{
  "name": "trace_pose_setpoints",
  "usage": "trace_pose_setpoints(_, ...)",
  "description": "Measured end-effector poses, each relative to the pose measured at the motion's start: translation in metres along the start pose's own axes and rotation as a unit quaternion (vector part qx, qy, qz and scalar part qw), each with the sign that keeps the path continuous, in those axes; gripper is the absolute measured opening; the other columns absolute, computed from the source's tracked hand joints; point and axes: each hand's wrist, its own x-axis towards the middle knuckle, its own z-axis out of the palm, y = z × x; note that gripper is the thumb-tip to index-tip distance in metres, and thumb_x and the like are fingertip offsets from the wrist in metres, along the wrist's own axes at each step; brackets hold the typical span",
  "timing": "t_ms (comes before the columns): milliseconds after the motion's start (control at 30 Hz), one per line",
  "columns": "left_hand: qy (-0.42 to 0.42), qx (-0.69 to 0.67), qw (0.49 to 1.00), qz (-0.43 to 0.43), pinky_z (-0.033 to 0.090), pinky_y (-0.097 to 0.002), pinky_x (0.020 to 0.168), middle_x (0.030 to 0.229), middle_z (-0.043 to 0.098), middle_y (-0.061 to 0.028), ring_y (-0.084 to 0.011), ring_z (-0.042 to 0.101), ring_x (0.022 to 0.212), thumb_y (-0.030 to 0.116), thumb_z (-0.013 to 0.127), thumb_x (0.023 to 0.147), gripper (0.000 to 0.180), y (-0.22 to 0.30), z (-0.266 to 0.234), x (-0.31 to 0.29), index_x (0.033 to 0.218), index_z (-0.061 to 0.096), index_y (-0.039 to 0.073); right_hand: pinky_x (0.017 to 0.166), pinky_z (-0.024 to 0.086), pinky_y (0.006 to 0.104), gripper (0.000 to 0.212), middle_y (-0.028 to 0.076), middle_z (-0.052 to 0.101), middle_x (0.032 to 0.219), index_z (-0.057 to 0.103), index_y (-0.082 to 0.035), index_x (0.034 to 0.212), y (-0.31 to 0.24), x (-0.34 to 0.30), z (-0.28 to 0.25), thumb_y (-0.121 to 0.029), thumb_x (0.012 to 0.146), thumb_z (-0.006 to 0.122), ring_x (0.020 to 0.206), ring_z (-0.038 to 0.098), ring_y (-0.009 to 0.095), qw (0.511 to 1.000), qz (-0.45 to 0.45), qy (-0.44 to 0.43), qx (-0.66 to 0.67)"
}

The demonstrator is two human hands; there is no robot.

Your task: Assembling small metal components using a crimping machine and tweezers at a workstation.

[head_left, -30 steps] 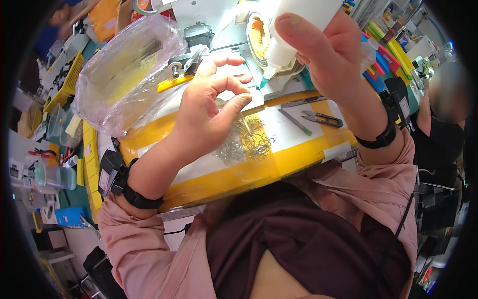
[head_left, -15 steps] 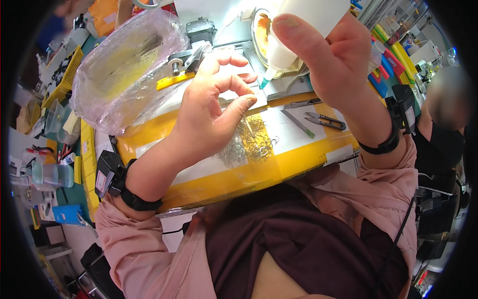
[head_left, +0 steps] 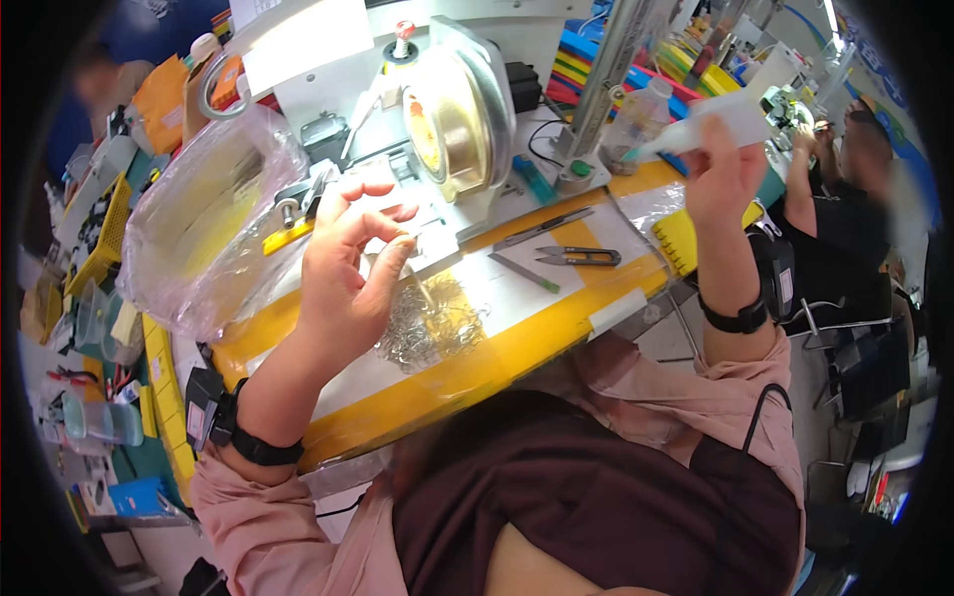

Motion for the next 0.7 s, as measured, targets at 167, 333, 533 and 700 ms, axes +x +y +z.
trace_pose_setpoints(167,0.011,0.015,0.999,0.042,0.043,-0.0327,0.083,0.110,0.041,-0.0178,-0.0225,0.056,0.095,-0.004,0.055,0.076,0.006,-0.001,-0.001,0.002,0.075,0.051,0.000,0.041,0.030,0.0181,0.017,0.002,0.054,0.067,0.055,-0.002,0.088,0.032,0.052,-0.073,-0.017,0.081,0.056,0.050,0.043,0.004,0.980,0.028,0.165,-0.112)
trace_pose_setpoints(333,0.007,0.142,0.985,0.100,0.044,-0.0333,0.081,0.094,0.056,-0.0176,-0.0261,0.046,0.108,-0.004,0.054,0.076,0.008,0.003,-0.005,0.001,0.074,0.049,0.002,0.044,0.034,0.0210,0.025,0.001,0.053,0.065,0.055,0.000,0.089,0.058,0.099,-0.069,-0.022,0.079,0.059,0.050,0.045,0.007,0.902,0.054,0.059,-0.425)
trace_pose_setpoints(533,0.017,0.097,0.992,0.082,0.040,-0.0362,0.084,0.088,0.060,-0.0133,-0.0278,0.047,0.106,-0.004,0.053,0.076,0.008,-0.002,-0.006,0.002,0.076,0.048,0.002,0.057,0.039,0.0201,0.027,0.002,0.055,0.072,0.054,0.001,0.096,0.070,0.030,-0.049,-0.017,0.077,0.060,0.063,0.047,0.007,0.899,0.123,0.001,-0.421)
trace_pose_setpoints(700,0.001,0.138,0.984,0.108,0.041,-0.0358,0.083,0.087,0.060,-0.0126,-0.0269,0.048,0.106,-0.003,0.055,0.076,0.008,-0.006,-0.005,0.004,0.075,0.048,0.002,0.054,0.041,0.0252,0.017,0.005,0.058,0.071,0.058,-0.004,0.090,0.042,-0.053,-0.003,-0.011,0.074,0.061,0.061,0.052,0.011,0.878,0.155,-0.318,-0.323)
